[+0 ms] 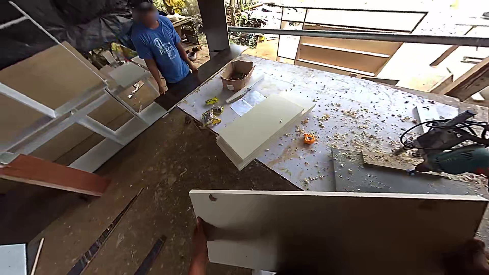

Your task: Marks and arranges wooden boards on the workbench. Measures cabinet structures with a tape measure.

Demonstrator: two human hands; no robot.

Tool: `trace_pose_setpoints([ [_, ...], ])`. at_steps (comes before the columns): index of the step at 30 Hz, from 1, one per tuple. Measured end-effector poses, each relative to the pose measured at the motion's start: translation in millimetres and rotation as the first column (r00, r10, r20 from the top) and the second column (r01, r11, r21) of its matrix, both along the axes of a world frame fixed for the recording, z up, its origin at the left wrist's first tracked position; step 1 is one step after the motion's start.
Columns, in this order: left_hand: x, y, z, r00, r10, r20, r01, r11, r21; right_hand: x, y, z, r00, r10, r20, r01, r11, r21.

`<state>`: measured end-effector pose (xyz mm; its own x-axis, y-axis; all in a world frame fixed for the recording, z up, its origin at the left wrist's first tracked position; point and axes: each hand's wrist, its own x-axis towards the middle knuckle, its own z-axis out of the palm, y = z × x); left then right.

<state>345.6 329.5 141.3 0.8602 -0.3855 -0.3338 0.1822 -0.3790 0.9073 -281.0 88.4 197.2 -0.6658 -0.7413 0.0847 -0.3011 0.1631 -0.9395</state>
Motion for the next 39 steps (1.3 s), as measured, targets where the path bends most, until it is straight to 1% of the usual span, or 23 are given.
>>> trace_pose_setpoints([
  [2,25,12,8,0.996,0.093,0.008,-0.093,0.996,-0.009,44,-27,14,0.997,0.074,-0.015,-0.074,0.996,-0.042],
  [4,44,18,8,0.987,0.16,0.009,-0.161,0.987,0.017,85,-50,25,0.987,0.15,-0.053,-0.155,0.982,-0.107],
  [5,52,19,8,0.984,0.18,0.005,-0.18,0.983,0.035,104,-62,28,0.983,0.168,-0.073,-0.176,0.978,-0.113],
  [8,81,15,-5,0.974,0.225,0.005,-0.225,0.97,0.092,153,-99,21,0.961,0.234,-0.148,-0.243,0.969,-0.047],
  [11,127,-2,-8,0.951,0.304,0.048,-0.308,0.947,0.089,218,-157,2,0.944,0.305,-0.128,-0.312,0.95,-0.033],
  [12,140,-7,-6,0.946,0.317,0.061,-0.322,0.941,0.103,243,-177,-3,0.935,0.329,-0.13,-0.333,0.943,-0.011],
  [14,167,-20,-2,0.934,0.347,0.085,-0.356,0.925,0.135,295,-224,-6,0.912,0.386,-0.137,-0.376,0.921,0.099],
  [16,191,-35,-2,0.927,0.362,0.101,-0.375,0.907,0.192,348,-272,3,0.882,0.455,-0.125,-0.421,0.879,0.225],
  [18,204,-41,-1,0.922,0.374,0.1,-0.387,0.884,0.262,395,-311,8,0.838,0.531,-0.125,-0.478,0.825,0.3],
  [21,211,-41,0,0.919,0.386,0.079,-0.384,0.833,0.397,452,-355,11,0.748,0.65,-0.133,-0.577,0.736,0.354],
  [23,227,-39,-4,0.906,0.415,0.08,-0.409,0.816,0.408,490,-373,10,0.687,0.713,-0.14,-0.633,0.683,0.365],
  [26,264,-35,-14,0.882,0.463,0.086,-0.457,0.797,0.394,545,-384,13,0.654,0.738,-0.165,-0.659,0.663,0.355],
  [30,335,-32,-31,0.885,0.464,0.051,-0.446,0.809,0.382,608,-385,10,0.667,0.73,-0.147,-0.671,0.675,0.308],
  [32,380,-28,-30,0.897,0.44,0.046,-0.426,0.831,0.358,638,-370,6,0.683,0.716,-0.145,-0.658,0.689,0.305],
  [35,459,-32,-21,0.93,0.366,0.04,-0.358,0.871,0.337,680,-348,9,0.729,0.664,-0.166,-0.594,0.734,0.33],
  [39,535,-28,-14,0.949,0.316,0.014,-0.3,0.884,0.359,716,-307,15,0.765,0.623,-0.163,-0.553,0.766,0.327],
])
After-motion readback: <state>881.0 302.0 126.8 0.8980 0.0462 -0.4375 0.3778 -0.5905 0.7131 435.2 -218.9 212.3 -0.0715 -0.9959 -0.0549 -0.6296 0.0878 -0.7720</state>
